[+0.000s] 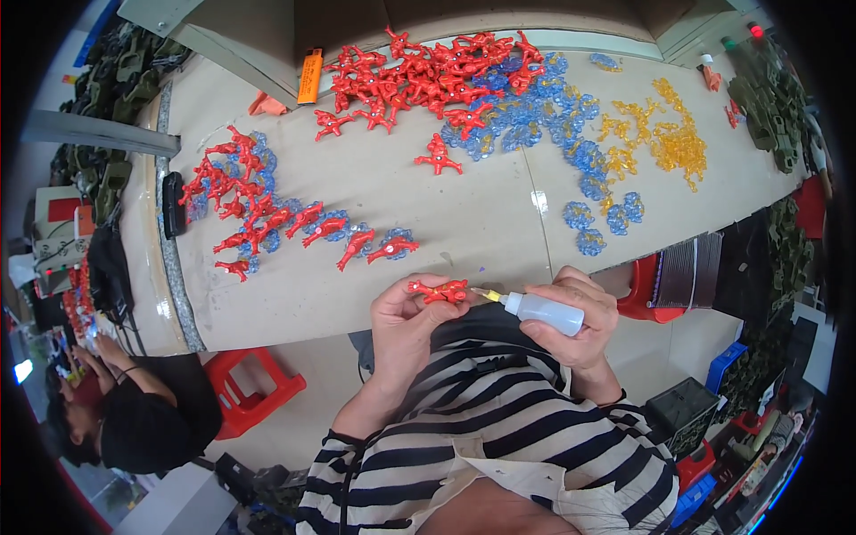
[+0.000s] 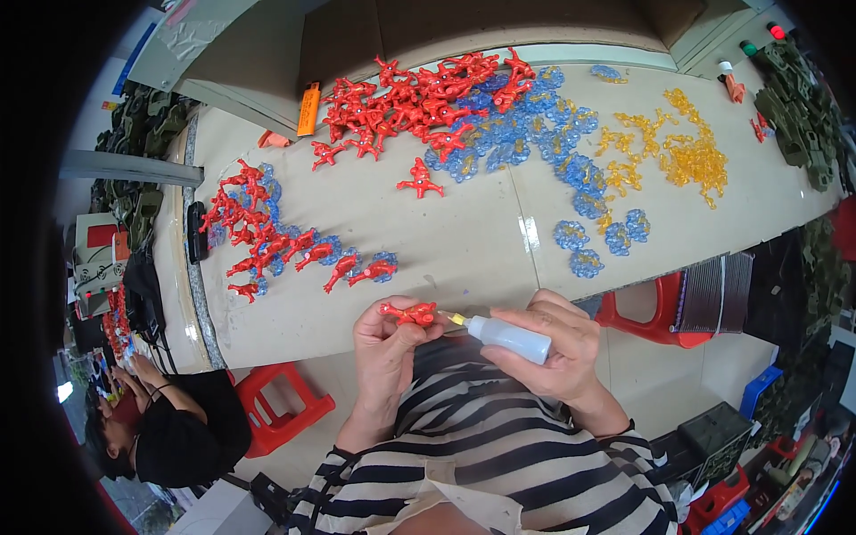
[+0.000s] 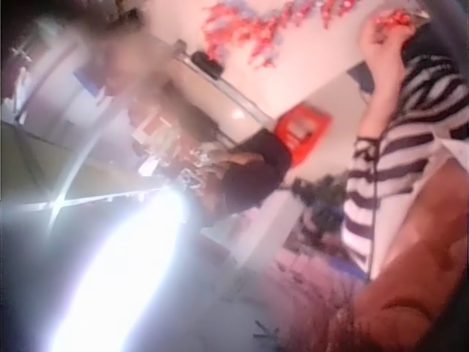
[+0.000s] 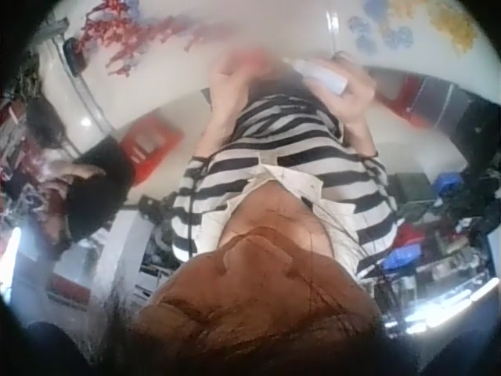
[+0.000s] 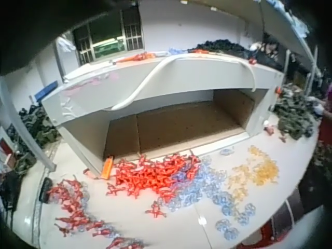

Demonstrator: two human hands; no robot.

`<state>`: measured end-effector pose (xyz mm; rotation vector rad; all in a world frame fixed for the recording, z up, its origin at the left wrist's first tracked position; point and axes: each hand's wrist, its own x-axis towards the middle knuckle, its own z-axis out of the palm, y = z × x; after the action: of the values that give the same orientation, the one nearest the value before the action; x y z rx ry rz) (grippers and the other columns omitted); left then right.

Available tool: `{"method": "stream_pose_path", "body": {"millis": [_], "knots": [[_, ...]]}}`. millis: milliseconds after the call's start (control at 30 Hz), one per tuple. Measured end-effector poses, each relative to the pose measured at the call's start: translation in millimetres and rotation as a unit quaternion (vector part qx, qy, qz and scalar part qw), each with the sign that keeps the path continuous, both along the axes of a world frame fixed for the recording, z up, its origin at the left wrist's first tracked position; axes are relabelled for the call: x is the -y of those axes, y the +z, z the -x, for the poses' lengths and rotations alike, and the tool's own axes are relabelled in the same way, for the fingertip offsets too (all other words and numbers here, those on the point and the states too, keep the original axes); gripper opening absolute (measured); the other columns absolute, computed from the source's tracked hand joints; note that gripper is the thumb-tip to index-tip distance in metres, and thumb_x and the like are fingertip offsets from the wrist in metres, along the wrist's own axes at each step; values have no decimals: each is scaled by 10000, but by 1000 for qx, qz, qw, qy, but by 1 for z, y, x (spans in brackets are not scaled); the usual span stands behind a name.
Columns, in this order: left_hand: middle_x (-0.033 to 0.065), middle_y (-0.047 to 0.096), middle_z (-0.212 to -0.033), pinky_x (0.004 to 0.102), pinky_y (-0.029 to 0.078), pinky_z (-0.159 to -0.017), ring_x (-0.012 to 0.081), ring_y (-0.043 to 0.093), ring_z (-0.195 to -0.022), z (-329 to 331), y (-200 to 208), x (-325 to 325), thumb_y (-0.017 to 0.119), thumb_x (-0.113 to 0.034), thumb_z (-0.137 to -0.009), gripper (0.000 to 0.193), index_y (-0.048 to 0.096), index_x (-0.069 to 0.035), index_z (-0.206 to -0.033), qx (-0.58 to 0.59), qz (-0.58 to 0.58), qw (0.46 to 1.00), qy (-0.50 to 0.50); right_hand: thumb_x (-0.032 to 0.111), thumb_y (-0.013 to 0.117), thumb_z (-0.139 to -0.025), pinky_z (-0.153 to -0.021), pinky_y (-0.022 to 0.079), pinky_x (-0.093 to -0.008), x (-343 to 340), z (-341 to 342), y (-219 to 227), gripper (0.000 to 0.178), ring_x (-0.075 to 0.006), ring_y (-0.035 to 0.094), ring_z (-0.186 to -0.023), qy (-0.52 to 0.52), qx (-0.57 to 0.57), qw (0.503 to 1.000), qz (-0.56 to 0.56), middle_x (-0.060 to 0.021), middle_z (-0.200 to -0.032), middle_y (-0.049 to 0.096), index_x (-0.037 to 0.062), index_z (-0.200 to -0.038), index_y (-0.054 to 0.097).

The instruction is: The person assembles small red and blue plastic toy components by hand, applying glue from a bottle to join the parts together.

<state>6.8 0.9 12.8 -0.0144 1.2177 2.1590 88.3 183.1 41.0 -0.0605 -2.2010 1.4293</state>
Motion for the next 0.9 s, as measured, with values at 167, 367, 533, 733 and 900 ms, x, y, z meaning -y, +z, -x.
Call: {"method": "stream_pose_path", "body": {"millis": [167,367,533,733,900], "knots": [[172,638,-891,283,534,-727,203,644,-797,0,1,-1,601,98,-758,250,557,49,-999,-27,28,999,13,87,733,-583,-485,358,-255,2,-2,2,325,-173,492,-518,11,15,1000,21,-100,-616,597,-52,-865,649],[128,611,-926,265,534,-721,203,641,-807,-1,-2,-1,612,119,-738,247,575,47,-971,-63,47,997,17,86,730,-579,-493,361,-259,1,0,5,316,-171,490,-522,15,35,999,23,-103,-618,598,-48,-853,651],[109,561,-964,247,532,-662,192,641,-763,0,4,0,611,123,-738,246,591,44,-970,-79,57,995,32,70,750,-596,-546,386,-248,-9,7,4,327,-148,514,-588,-19,50,998,38,-71,-670,606,-16,-895,647],[126,558,-988,236,514,-600,197,642,-712,-2,-1,10,600,110,-757,258,584,55,-1009,-72,79,994,13,39,681,-695,-698,448,-277,4,48,-20,296,-193,585,-778,-35,93,992,75,-100,-894,603,12,-981,611],[146,569,-991,230,508,-583,204,642,-710,0,8,2,569,52,-810,242,577,52,-1052,-10,72,997,16,22,657,-722,-762,449,-282,14,64,-29,287,-167,566,-868,-37,148,984,92,-77,-973,596,24,-1004,600]]}}
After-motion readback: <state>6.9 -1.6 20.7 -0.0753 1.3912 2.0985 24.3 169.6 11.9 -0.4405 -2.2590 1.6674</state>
